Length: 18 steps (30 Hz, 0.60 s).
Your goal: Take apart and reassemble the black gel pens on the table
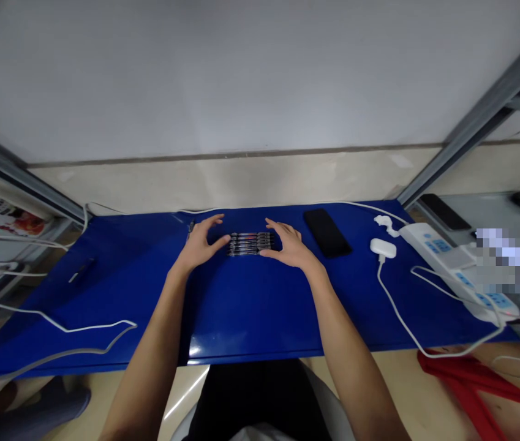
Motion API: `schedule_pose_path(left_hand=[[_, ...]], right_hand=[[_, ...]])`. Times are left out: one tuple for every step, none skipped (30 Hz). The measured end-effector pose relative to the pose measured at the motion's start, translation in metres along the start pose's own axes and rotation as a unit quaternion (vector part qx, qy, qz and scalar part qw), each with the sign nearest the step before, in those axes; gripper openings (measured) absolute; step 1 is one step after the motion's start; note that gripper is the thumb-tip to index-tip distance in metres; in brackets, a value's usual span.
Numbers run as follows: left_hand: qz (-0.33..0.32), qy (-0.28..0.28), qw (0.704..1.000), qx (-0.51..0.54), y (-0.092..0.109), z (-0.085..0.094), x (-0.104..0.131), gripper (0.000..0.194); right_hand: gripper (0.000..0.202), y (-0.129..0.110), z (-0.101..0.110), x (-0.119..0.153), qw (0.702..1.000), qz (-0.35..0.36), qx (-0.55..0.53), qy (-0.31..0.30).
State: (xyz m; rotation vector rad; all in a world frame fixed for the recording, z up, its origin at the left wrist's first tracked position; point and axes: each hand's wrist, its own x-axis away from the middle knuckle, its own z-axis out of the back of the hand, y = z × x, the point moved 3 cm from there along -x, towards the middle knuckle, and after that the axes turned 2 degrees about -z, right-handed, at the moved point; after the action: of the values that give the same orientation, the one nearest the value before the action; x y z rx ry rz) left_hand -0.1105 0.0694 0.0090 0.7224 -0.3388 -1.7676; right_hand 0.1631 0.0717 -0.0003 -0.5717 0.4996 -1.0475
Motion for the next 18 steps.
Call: schedule_pose_path(left_hand=[[0.029,0.046,0.998,-0.02,-0.004,0.004,0.0,0.05],[0.067,0.084,0.993,-0.046,-0.008,0.008,0.0,0.042],[0.11,0.114,0.985,-0.074,-0.013,0.012,0.001,0.036],[0.155,0.136,0.973,-0.101,-0.018,0.016,0.003,0.033],[0.2,0.153,0.96,-0.122,-0.022,0.019,0.006,0.031],[0.24,0.167,0.946,-0.14,-0.026,0.022,0.009,0.03],[0.273,0.177,0.933,-0.153,-0.03,0.024,0.012,0.031],[0.299,0.181,0.923,-0.16,-0.033,0.027,0.014,0.031],[0.317,0.18,0.917,-0.164,-0.035,0.028,0.016,0.031],[0.328,0.173,0.914,-0.164,-0.037,0.029,0.017,0.03],[0.337,0.161,0.914,-0.162,-0.039,0.029,0.018,0.029],[0.343,0.149,0.914,-0.158,-0.041,0.029,0.018,0.028],[0.346,0.14,0.915,-0.155,-0.042,0.029,0.018,0.026],[0.346,0.136,0.915,-0.154,-0.043,0.028,0.018,0.026],[0.343,0.14,0.915,-0.159,-0.043,0.028,0.018,0.027],[0.336,0.152,0.914,-0.167,-0.042,0.028,0.017,0.027],[0.322,0.171,0.914,-0.178,-0.04,0.029,0.016,0.028],[0.299,0.19,0.916,-0.187,-0.036,0.029,0.015,0.029]], right_hand=[[0.079,0.001,0.001,0.0,1.0,-0.006,-0.008,0.009],[0.074,0.002,0.002,-0.001,1.0,-0.012,-0.016,0.02],[0.071,0.004,0.003,-0.001,0.999,-0.019,-0.021,0.032],[0.068,0.005,0.003,-0.002,0.998,-0.024,-0.024,0.046],[0.067,0.007,0.004,-0.002,0.997,-0.027,-0.025,0.06],[0.066,0.008,0.005,-0.003,0.996,-0.029,-0.025,0.075],[0.065,0.01,0.006,-0.003,0.995,-0.029,-0.025,0.088],[0.065,0.01,0.006,-0.003,0.995,-0.026,-0.025,0.096],[0.064,0.011,0.006,-0.004,0.994,-0.024,-0.025,0.101],[0.064,0.011,0.006,-0.004,0.994,-0.022,-0.026,0.104],[0.064,0.012,0.006,-0.004,0.994,-0.02,-0.025,0.106],[0.064,0.012,0.006,-0.004,0.994,-0.019,-0.024,0.108],[0.063,0.011,0.006,-0.004,0.993,-0.018,-0.023,0.11],[0.063,0.011,0.006,-0.004,0.993,-0.017,-0.022,0.113],[0.061,0.011,0.007,-0.004,0.993,-0.016,-0.019,0.115],[0.059,0.01,0.007,-0.004,0.993,-0.015,-0.016,0.116],[0.054,0.009,0.008,-0.004,0.993,-0.013,-0.012,0.116],[0.047,0.008,0.009,-0.003,0.993,-0.009,-0.008,0.117]])
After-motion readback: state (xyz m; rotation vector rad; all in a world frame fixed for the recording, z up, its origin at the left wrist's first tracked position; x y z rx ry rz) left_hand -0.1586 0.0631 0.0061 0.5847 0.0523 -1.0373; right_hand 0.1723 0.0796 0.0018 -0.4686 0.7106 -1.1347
